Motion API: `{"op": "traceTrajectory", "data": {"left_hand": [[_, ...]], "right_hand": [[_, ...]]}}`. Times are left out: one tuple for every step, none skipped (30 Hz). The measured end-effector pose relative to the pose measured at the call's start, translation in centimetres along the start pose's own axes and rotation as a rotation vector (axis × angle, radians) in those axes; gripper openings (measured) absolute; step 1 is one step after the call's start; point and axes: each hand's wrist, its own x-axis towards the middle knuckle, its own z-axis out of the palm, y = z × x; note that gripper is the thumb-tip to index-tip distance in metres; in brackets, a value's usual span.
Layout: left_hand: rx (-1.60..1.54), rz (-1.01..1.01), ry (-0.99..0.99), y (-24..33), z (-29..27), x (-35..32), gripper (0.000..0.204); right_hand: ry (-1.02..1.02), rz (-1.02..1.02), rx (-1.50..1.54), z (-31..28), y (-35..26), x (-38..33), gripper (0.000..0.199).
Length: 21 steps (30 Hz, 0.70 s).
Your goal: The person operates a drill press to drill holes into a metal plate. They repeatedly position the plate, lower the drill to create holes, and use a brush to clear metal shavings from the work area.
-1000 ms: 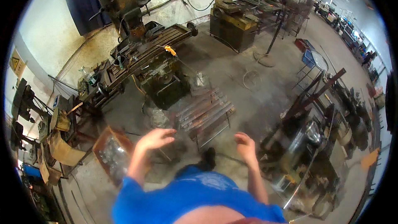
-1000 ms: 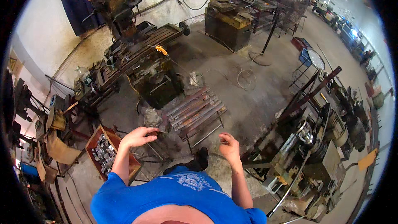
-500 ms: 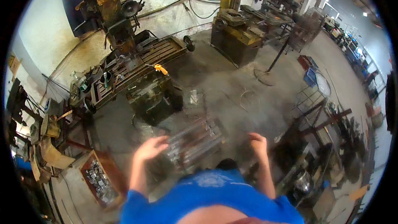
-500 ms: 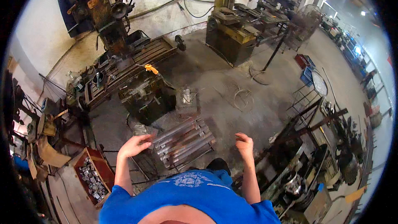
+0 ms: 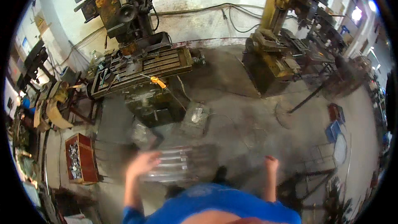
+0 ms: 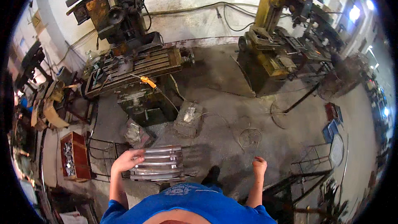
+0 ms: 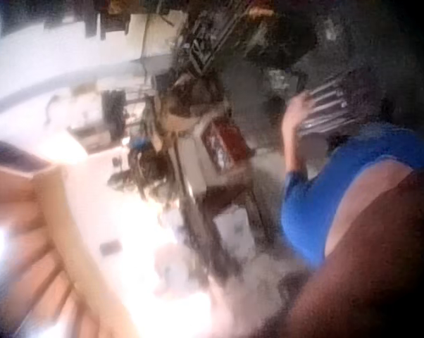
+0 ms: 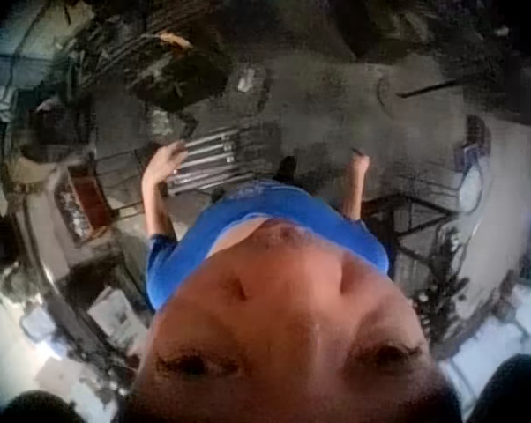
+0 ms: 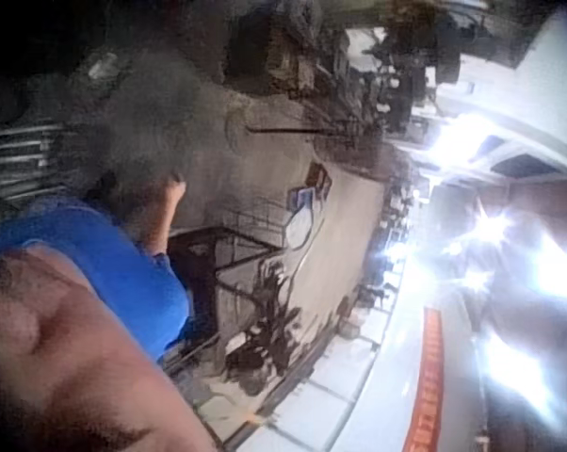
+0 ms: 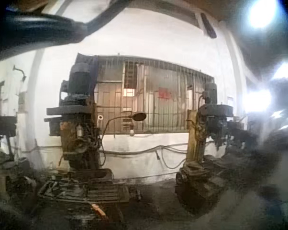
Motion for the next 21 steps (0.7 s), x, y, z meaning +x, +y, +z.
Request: {"op": "traceTrajectory", "data": {"left_hand": [[0.017,-0.017,-0.012,2.2,0.4,0.7,0.041],[0.020,-0.012,-0.041,4.7,0.8,2.0,0.041],[0.023,-0.004,-0.073,7.0,0.9,3.4,0.041],[0.011,-0.006,-0.081,8.9,0.7,4.9,0.040],[0.054,0.023,-0.034,10.0,0.9,6.0,0.039],[0.042,0.039,-0.018,11.7,0.8,7.3,0.039],[0.030,0.057,-0.004,13.2,0.7,8.3,0.039],[0.038,0.084,0.018,13.4,1.0,9.2,0.039],[0.017,0.075,0.029,14.1,1.1,9.6,0.039],[-0.009,0.064,0.039,14.9,1.3,9.8,0.039],[-0.042,0.052,0.042,15.5,1.7,10.1,0.039],[-0.050,0.050,0.037,16.1,2.0,10.7,0.039],[-0.059,0.045,0.033,16.7,2.3,11.2,0.039],[-0.069,0.040,0.031,17.2,2.7,11.7,0.039],[-0.077,0.029,0.035,17.6,3.0,11.8,0.040],[-0.064,0.016,0.030,17.6,3.2,12.0,0.040],[-0.051,0.003,0.024,17.4,3.3,12.1,0.040],[-0.041,-0.009,0.022,17.4,3.6,12.1,0.040],[-0.068,-0.011,0.021,17.7,3.6,12.3,0.040],[-0.095,-0.012,0.018,18.2,3.4,12.7,0.040],[-0.124,-0.009,0.019,18.4,3.2,13.2,0.040]], "right_hand": [[-0.042,0.031,0.010,-0.9,-2.1,1.2,0.040],[-0.046,0.064,0.013,-2.5,-2.5,2.9,0.041],[-0.057,0.003,0.104,-3.1,-0.7,5.5,0.041],[-0.066,-0.056,0.197,-3.3,1.7,8.0,0.041],[-0.075,-0.115,0.293,-3.6,3.3,9.8,0.042],[-0.044,-0.188,0.282,-4.1,3.1,11.0,0.041],[-0.012,-0.259,0.272,-4.5,3.0,11.8,0.041],[0.022,-0.328,0.260,-4.9,2.9,12.3,0.041],[0.008,-0.335,0.200,-6.0,1.2,12.3,0.041],[-0.009,-0.340,0.134,-7.7,-2.4,11.4,0.042],[-0.024,-0.342,0.060,-9.1,-4.7,11.5,0.042],[-0.003,-0.382,0.040,-9.6,-5.0,12.8,0.043],[0.015,-0.423,0.018,-10.0,-5.2,14.0,0.045],[0.032,-0.464,-0.003,-10.4,-5.5,15.1,0.046],[0.022,-0.520,0.002,-10.8,-6.0,16.0,0.047],[0.012,-0.576,0.007,-11.2,-6.6,17.0,0.048],[0.002,-0.632,0.012,-11.5,-7.3,17.9,0.049],[-0.044,-0.623,0.108,-11.5,-8.0,19.0,0.049],[-0.091,-0.607,0.205,-11.2,-8.8,20.1,0.049],[-0.137,-0.589,0.302,-11.1,-9.5,21.1,0.049],[-0.164,-0.617,0.365,-11.0,-10.8,21.6,0.050]]}}
